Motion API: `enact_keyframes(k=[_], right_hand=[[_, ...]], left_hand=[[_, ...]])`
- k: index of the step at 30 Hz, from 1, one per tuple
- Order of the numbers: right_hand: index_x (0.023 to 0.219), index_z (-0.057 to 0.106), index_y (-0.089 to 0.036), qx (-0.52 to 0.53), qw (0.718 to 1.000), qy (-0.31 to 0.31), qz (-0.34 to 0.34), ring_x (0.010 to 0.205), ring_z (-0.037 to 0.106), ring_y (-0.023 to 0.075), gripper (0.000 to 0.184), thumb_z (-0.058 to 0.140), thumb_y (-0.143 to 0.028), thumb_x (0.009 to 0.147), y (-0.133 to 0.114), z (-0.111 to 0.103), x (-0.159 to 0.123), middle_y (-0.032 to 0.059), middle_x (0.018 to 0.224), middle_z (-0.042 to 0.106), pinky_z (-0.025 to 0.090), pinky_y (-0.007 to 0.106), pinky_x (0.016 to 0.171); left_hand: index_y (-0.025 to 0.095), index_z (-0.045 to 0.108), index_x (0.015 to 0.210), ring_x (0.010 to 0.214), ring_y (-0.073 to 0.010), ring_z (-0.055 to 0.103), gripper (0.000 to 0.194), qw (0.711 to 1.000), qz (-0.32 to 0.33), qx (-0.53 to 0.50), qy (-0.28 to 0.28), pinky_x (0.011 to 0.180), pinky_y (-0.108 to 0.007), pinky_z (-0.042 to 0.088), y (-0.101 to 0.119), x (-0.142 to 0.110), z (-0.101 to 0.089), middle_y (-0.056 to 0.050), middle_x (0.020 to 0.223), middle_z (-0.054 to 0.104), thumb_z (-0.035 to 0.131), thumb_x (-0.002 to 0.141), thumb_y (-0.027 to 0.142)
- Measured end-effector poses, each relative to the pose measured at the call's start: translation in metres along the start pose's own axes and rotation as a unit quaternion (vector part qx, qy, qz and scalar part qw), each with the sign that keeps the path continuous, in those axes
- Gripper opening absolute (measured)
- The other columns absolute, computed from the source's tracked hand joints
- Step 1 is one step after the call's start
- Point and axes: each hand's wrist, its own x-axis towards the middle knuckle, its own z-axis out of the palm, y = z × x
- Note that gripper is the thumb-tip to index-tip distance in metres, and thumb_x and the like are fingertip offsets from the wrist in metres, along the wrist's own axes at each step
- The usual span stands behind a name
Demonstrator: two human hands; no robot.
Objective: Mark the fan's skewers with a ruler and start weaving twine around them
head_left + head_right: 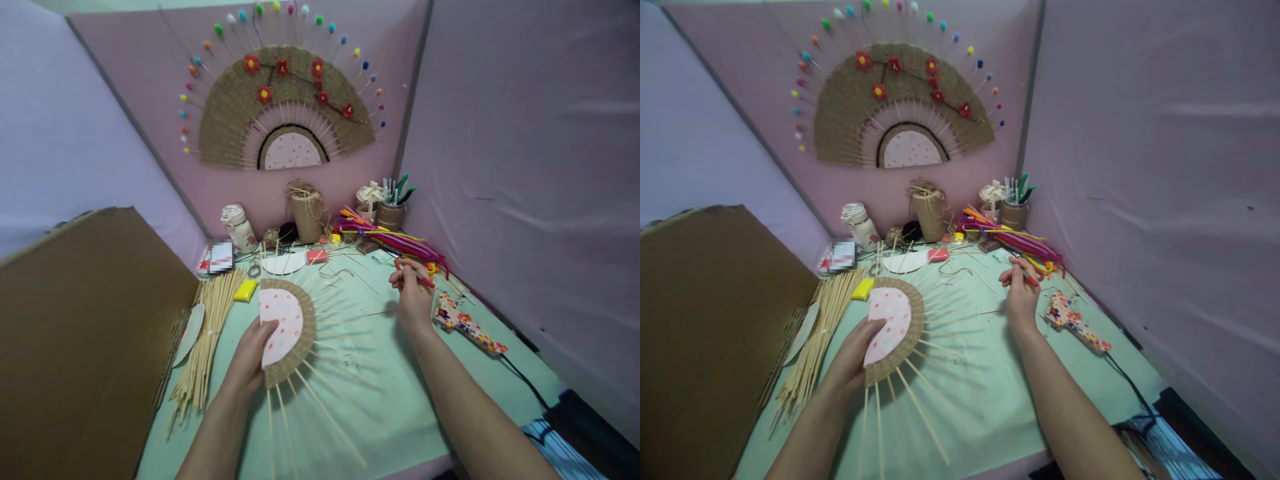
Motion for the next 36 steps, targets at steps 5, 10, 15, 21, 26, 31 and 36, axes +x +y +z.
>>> enact_keyframes(k=[5, 10, 15, 21, 26, 31, 36], right_hand=[[0.098, 0.061, -0.02, -0.044, 0.998, -0.045, -0.005, 0.059, 0.052, 0.0126, 0.022, 0.055, -0.037, 0.084, -0.009, 0.003, -0.008, -0.0028, 0.063, 0.059, 0.042, 0.027, 0.061], [0.107, 0.062, -0.021, -0.105, 0.973, -0.204, 0.004, 0.061, 0.055, 0.0145, 0.035, 0.052, -0.047, 0.088, -0.038, 0.007, -0.015, -0.0001, 0.067, 0.063, 0.044, 0.029, 0.063], [0.082, 0.067, -0.021, -0.273, 0.887, -0.355, -0.117, 0.052, 0.049, 0.013, 0.037, 0.053, -0.055, 0.086, -0.069, 0.04, 0.003, -0.0005, 0.061, 0.06, 0.035, 0.026, 0.054], [0.078, 0.063, -0.017, -0.515, 0.713, -0.405, -0.25, 0.078, 0.057, 0.0199, 0.041, 0.039, -0.046, 0.097, -0.037, 0.122, 0.045, 0.0092, 0.082, 0.064, 0.037, 0.029, 0.069], [0.104, 0.061, -0.014, -0.589, 0.639, -0.458, -0.19, 0.093, 0.061, 0.0232, 0.028, 0.041, -0.031, 0.097, 0.009, 0.16, 0.056, 0.0154, 0.101, 0.067, 0.041, 0.028, 0.075], [0.123, 0.052, -0.013, -0.598, 0.636, -0.462, -0.153, 0.106, 0.059, 0.0268, 0.034, 0.048, -0.017, 0.089, 0.034, 0.162, 0.058, 0.019, 0.118, 0.062, 0.043, 0.03, 0.083], [0.106, 0.063, -0.014, -0.56, 0.695, -0.434, -0.125, 0.093, 0.064, 0.0262, 0.03, 0.062, -0.012, 0.076, 0.035, 0.133, 0.086, 0.0168, 0.105, 0.067, 0.045, 0.03, 0.079]], left_hand=[[0.014, 0.059, 0.102, 0.071, -0.0189, 0.07, 0.035, 0.995, -0.031, 0.088, -0.022, 0.064, -0.027, 0.054, -0.004, -0.002, -0.016, -0.01, 0.091, 0.074, 0.073, 0.072, 0.023], [0.013, 0.055, 0.108, 0.08, -0.0215, 0.07, 0.046, 0.988, -0.045, 0.1, -0.104, 0.072, -0.031, 0.054, -0.015, -0.002, -0.018, -0.013, 0.1, 0.072, 0.075, 0.072, 0.034], [0.012, 0.052, 0.115, 0.079, -0.0216, 0.068, 0.05, 0.981, -0.063, 0.139, -0.118, 0.07, -0.031, 0.053, -0.024, -0.005, -0.014, -0.011, 0.093, 0.072, 0.072, 0.074, 0.032], [0.013, 0.054, 0.114, 0.075, -0.0219, 0.068, 0.05, 0.975, -0.051, 0.171, -0.13, 0.062, -0.028, 0.05, -0.031, -0.008, -0.012, -0.011, 0.088, 0.072, 0.073, 0.072, 0.033], [0.012, 0.052, 0.114, 0.071, -0.0192, 0.068, 0.05, 0.978, -0.069, 0.135, -0.139, 0.061, -0.027, 0.049, -0.029, -0.006, -0.013, -0.01, 0.086, 0.072, 0.072, 0.073, 0.033], [0.013, 0.053, 0.113, 0.069, -0.0195, 0.067, 0.057, 0.977, -0.077, 0.134, -0.149, 0.06, -0.027, 0.048, -0.029, -0.002, -0.014, -0.008, 0.083, 0.072, 0.075, 0.068, 0.04], [0.015, 0.052, 0.115, 0.071, -0.0204, 0.067, 0.064, 0.976, -0.09, 0.128, -0.153, 0.062, -0.028, 0.049, -0.03, 0.0, -0.016, -0.008, 0.087, 0.073, 0.077, 0.064, 0.045]])
